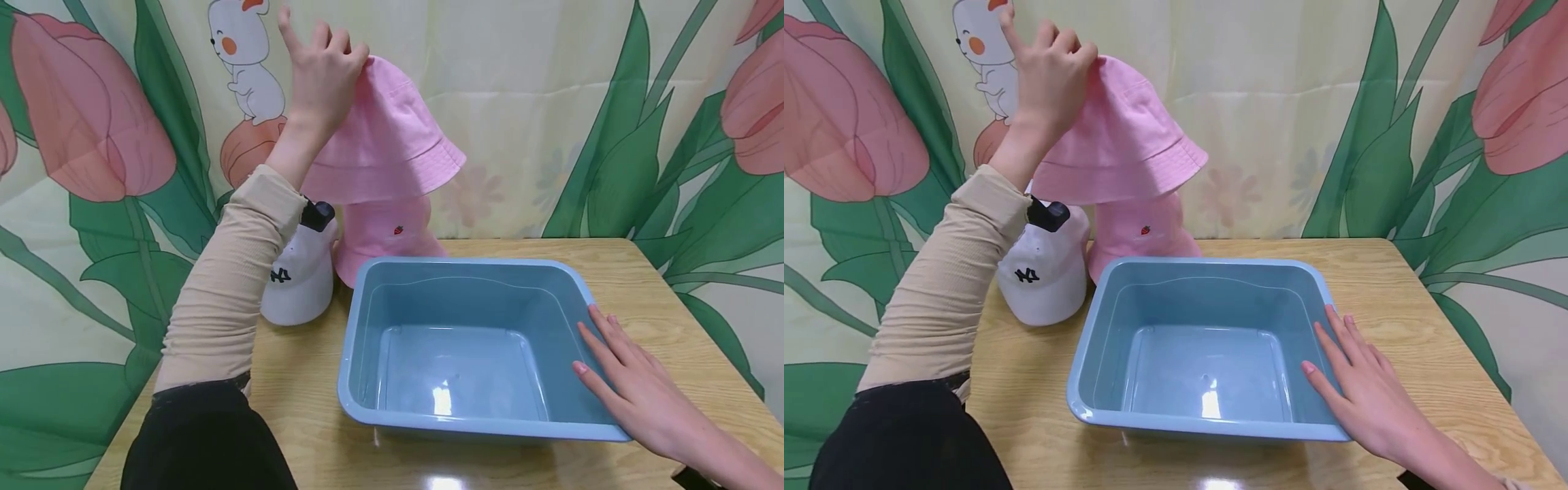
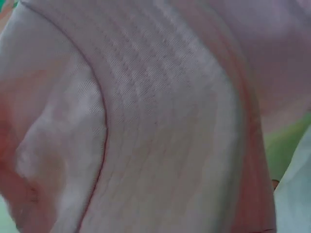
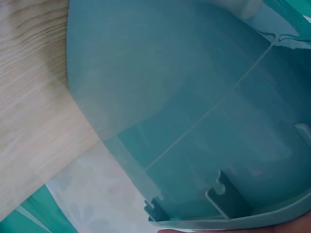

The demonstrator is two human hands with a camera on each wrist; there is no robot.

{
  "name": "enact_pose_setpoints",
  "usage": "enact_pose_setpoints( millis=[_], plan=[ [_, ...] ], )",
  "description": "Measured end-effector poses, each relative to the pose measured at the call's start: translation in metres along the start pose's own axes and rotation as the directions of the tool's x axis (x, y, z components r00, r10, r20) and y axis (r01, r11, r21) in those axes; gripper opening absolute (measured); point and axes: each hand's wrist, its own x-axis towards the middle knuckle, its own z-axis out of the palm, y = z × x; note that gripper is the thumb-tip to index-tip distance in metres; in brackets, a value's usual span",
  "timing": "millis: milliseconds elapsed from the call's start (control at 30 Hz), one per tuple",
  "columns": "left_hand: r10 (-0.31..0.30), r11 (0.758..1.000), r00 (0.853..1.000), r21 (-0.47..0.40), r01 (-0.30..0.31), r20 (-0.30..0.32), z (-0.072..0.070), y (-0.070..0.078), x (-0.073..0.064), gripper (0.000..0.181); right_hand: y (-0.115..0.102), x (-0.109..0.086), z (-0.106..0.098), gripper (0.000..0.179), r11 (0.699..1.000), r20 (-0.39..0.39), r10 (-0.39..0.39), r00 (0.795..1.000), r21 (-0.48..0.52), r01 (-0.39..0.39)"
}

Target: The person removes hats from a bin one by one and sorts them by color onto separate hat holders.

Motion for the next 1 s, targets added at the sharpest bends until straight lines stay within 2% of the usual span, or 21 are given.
enact_pose_setpoints(
  millis=[100, 200, 267, 333, 400, 467, 533, 700, 867, 933, 1000],
  plan=[
    [-0.076, 0.997, 0.995, -0.016, 0.075, -0.064, 0.0, 0.0, 0.001, 0.033, 0.0, 0.0, 0.0, 0.059, 1.0, -0.004, -0.005, 1.0, 0.001, 0.005],
    [-0.172, 0.985, 0.974, -0.05, 0.167, -0.145, 0.001, 0.0, 0.005, 0.036, 0.0, 0.0, 0.0, 0.059, 1.0, 0.002, -0.004, 1.0, 0.009, 0.004],
    [-0.191, 0.981, 0.97, -0.06, 0.184, -0.147, 0.003, 0.0, 0.006, 0.035, 0.001, 0.0, -0.001, 0.059, 1.0, 0.006, 0.005, 1.0, 0.014, -0.005],
    [-0.178, 0.983, 0.98, -0.067, 0.173, -0.087, 0.006, 0.0, 0.006, 0.033, 0.001, 0.0, -0.001, 0.059, 1.0, 0.009, 0.012, 1.0, 0.019, -0.012],
    [-0.143, 0.987, 0.99, -0.077, 0.143, 0.009, 0.009, 0.0, 0.004, 0.031, 0.001, -0.001, -0.001, 0.059, 1.0, 0.008, 0.012, 1.0, 0.017, -0.012],
    [-0.113, 0.988, 0.988, -0.098, 0.123, 0.101, 0.011, -0.001, 0.003, 0.028, 0.001, -0.002, -0.001, 0.059, 1.0, 0.007, 0.011, 1.0, 0.014, -0.011],
    [-0.098, 0.985, 0.984, -0.128, 0.118, 0.15, 0.011, -0.001, 0.002, 0.025, 0.001, -0.002, -0.001, 0.059, 1.0, 0.003, 0.007, 1.0, 0.011, -0.007],
    [-0.107, 0.964, 0.978, -0.224, 0.147, 0.182, 0.003, -0.001, 0.005, 0.023, 0.003, -0.002, 0.001, 0.058, 1.0, -0.007, 0.003, 1.0, 0.017, -0.003],
    [-0.163, 0.928, 0.971, -0.308, 0.212, 0.177, -0.002, -0.004, 0.005, 0.025, 0.004, 0.0, 0.001, 0.059, 1.0, -0.002, 0.006, 1.0, 0.018, -0.006],
    [-0.159, 0.922, 0.967, -0.32, 0.217, 0.198, -0.002, -0.003, 0.004, 0.025, 0.004, 0.001, 0.002, 0.059, 1.0, 0.005, 0.011, 1.0, 0.016, -0.011],
    [-0.128, 0.926, 0.962, -0.317, 0.203, 0.242, 0.0, -0.002, 0.002, 0.025, 0.005, 0.001, 0.003, 0.059, 1.0, 0.013, 0.016, 1.0, 0.018, -0.016]
  ],
)
